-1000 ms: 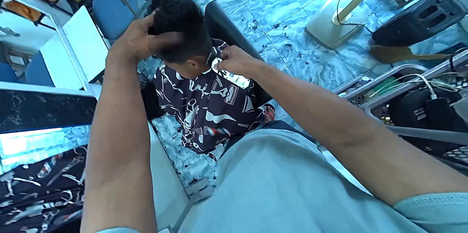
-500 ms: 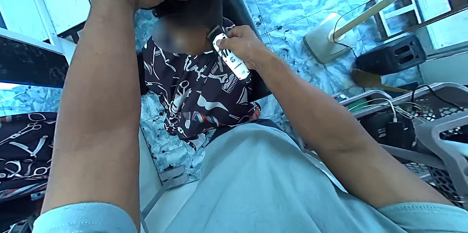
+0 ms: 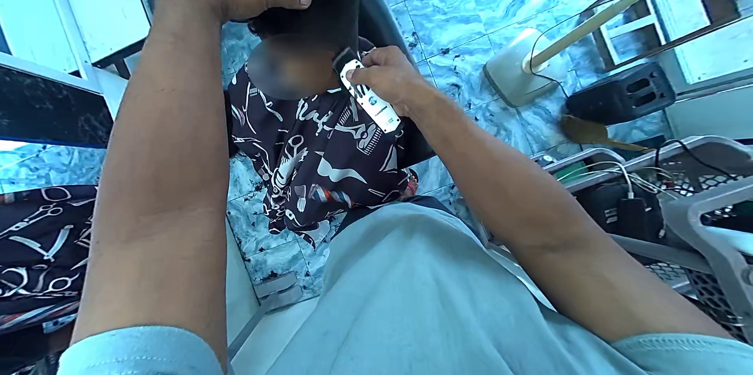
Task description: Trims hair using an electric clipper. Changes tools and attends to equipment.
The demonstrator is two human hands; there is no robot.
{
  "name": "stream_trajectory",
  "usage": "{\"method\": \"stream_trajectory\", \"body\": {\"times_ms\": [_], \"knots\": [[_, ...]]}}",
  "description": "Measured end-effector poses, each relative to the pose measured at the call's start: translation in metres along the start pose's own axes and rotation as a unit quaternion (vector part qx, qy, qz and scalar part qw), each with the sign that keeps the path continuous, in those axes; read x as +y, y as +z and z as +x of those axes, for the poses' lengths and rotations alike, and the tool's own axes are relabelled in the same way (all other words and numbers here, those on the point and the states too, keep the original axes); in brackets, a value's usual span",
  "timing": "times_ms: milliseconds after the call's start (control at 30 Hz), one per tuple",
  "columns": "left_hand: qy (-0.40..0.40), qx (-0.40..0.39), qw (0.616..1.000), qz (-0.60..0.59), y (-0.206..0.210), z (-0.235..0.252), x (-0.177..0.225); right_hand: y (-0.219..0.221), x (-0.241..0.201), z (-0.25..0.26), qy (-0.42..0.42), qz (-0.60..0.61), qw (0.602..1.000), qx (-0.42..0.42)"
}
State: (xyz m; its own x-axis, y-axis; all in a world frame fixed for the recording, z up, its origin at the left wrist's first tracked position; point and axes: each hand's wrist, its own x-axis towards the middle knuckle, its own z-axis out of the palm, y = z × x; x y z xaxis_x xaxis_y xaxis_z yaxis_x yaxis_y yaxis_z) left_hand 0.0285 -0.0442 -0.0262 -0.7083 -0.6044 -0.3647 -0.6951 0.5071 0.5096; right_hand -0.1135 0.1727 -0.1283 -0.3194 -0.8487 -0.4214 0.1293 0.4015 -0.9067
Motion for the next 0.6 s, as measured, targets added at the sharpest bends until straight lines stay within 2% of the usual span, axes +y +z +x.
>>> {"method": "stream_trajectory", "body": {"times_ms": [33, 167, 300, 367, 467, 600], "knots": [[0.003, -0.001, 1.0, -0.004, -0.001, 0.002, -0.002, -0.001, 0.0, 0.001, 0.011, 0.001, 1.0, 0.0], [0.012, -0.001, 1.0, -0.018, -0.001, 0.006, -0.007, -0.004, -0.013, -0.002, 0.01, 0.142, 0.989, -0.042], [0.041, -0.009, 0.999, -0.027, -0.002, 0.003, -0.004, -0.004, -0.008, 0.001, 0.055, 0.022, 0.998, -0.012], [0.047, -0.01, 0.998, -0.028, -0.003, 0.001, -0.002, -0.007, -0.01, 0.002, 0.066, 0.056, 0.996, -0.019], [0.04, -0.006, 0.998, -0.042, -0.003, 0.001, -0.002, -0.006, -0.019, 0.0, 0.032, 0.151, 0.987, -0.045], [0.039, -0.009, 0.999, -0.035, -0.004, 0.001, 0.001, 0.0, -0.016, -0.003, 0.042, 0.031, 0.998, -0.023]]}}
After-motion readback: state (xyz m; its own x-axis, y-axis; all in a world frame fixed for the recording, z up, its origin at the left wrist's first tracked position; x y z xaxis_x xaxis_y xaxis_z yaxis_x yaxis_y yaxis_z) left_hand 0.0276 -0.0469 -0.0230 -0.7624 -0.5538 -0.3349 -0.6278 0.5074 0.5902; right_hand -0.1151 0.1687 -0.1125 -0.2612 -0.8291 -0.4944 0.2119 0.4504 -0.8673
